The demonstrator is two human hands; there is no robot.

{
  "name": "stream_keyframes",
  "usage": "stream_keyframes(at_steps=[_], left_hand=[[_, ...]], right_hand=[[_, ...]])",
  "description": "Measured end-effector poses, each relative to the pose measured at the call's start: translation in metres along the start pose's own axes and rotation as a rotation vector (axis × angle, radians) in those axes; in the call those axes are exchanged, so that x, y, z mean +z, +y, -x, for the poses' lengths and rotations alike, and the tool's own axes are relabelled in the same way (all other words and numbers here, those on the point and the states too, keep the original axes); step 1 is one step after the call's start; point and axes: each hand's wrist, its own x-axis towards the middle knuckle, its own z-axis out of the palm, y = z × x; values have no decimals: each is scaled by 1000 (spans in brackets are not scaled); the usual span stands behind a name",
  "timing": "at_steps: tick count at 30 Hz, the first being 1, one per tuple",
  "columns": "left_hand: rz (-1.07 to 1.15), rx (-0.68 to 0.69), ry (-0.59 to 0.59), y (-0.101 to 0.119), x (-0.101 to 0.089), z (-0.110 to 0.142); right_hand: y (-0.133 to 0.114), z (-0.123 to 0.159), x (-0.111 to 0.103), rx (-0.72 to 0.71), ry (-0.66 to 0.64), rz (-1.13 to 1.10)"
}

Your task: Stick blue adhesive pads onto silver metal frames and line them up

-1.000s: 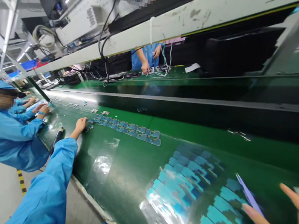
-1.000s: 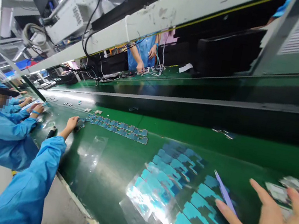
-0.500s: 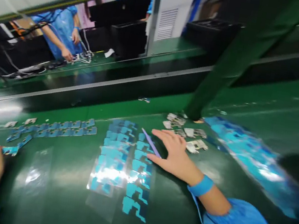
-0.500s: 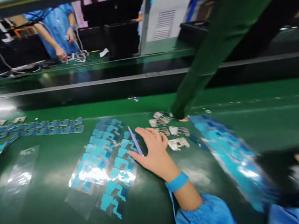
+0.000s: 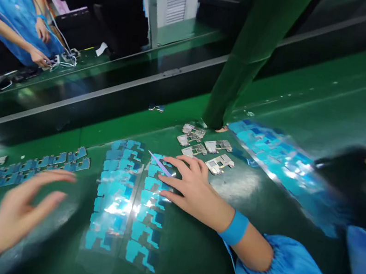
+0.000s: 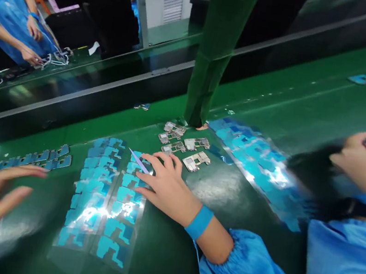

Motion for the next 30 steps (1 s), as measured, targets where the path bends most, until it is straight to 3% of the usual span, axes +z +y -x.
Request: stream_keyframes(at_steps=[2,3,4,6,9,14,23,30], left_hand=[[214,273,-294,49,41,-38],[263,371,-329,66,63,-54],[273,438,-327,78,84,-67],[258,447,-253,87,120,-81],[210,391,-210,80,145,-82],[209,366,-155,67,147,-72],[259,408,-9,64,156,-76],[264,382,-32,69,149,-77]], right_hand=[[0,1,0,20,-20,10],[1,2,1,30,-32,10],[1,2,1,37,-47,8],[1,2,2,58,-79,2],[-1,1,2,82,-85,19],[-5,-2,4,84,-54,20],[-7,-3,10,70,-44,-32],[-9,-8,4,26,94,-87]])
